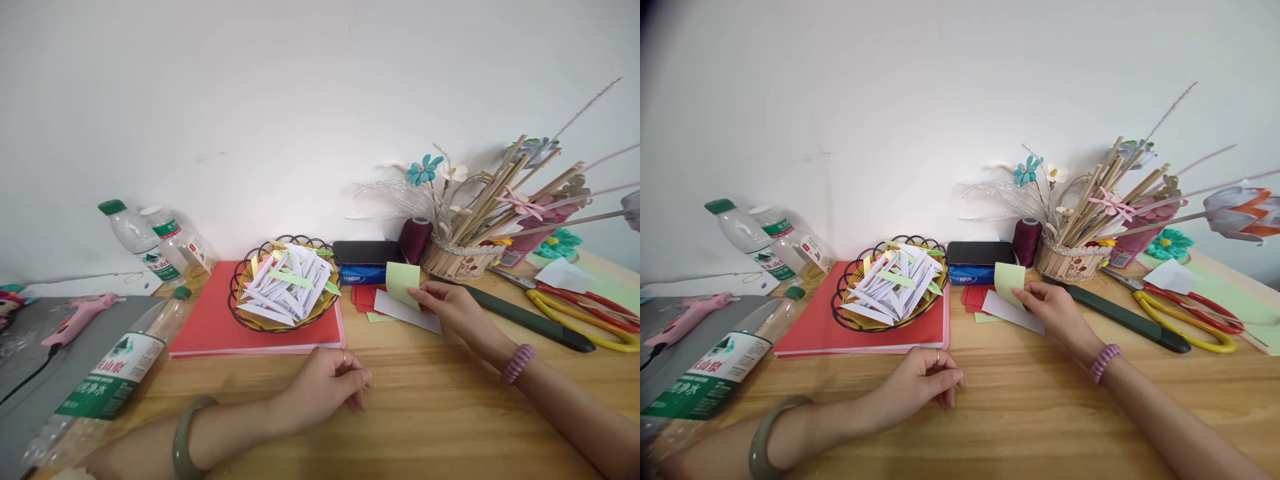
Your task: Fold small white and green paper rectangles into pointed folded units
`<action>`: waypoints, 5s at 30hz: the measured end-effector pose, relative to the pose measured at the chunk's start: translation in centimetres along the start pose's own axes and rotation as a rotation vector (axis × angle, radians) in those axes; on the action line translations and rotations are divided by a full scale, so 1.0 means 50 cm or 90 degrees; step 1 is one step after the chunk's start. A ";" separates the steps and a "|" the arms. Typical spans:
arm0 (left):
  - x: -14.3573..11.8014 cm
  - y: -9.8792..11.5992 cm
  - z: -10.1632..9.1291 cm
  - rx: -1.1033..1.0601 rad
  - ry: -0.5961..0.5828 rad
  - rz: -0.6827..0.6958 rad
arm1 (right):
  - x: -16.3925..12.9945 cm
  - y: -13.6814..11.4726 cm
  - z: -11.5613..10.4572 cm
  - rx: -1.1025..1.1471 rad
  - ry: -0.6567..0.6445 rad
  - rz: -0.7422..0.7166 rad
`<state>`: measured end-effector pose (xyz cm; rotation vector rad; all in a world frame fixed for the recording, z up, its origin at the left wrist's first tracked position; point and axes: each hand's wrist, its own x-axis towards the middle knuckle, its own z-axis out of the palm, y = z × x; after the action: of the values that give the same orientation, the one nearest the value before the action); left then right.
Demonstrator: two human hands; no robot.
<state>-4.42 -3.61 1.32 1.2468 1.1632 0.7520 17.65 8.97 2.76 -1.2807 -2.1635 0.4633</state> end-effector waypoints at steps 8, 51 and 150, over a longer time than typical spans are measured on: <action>-0.031 0.007 -0.003 0.541 0.200 0.599 | -0.083 -0.047 -0.015 -0.056 0.136 -0.095; -0.055 0.006 0.022 0.535 0.077 0.156 | -0.223 -0.086 0.008 -0.095 -0.167 -0.076; -0.095 -0.006 0.021 1.211 0.027 0.403 | -0.214 -0.078 -0.003 -0.191 -0.265 -0.314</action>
<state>-4.82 -8.39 2.13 3.2417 1.4370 -0.2105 19.09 -2.32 1.84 -0.7830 -2.8763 0.2144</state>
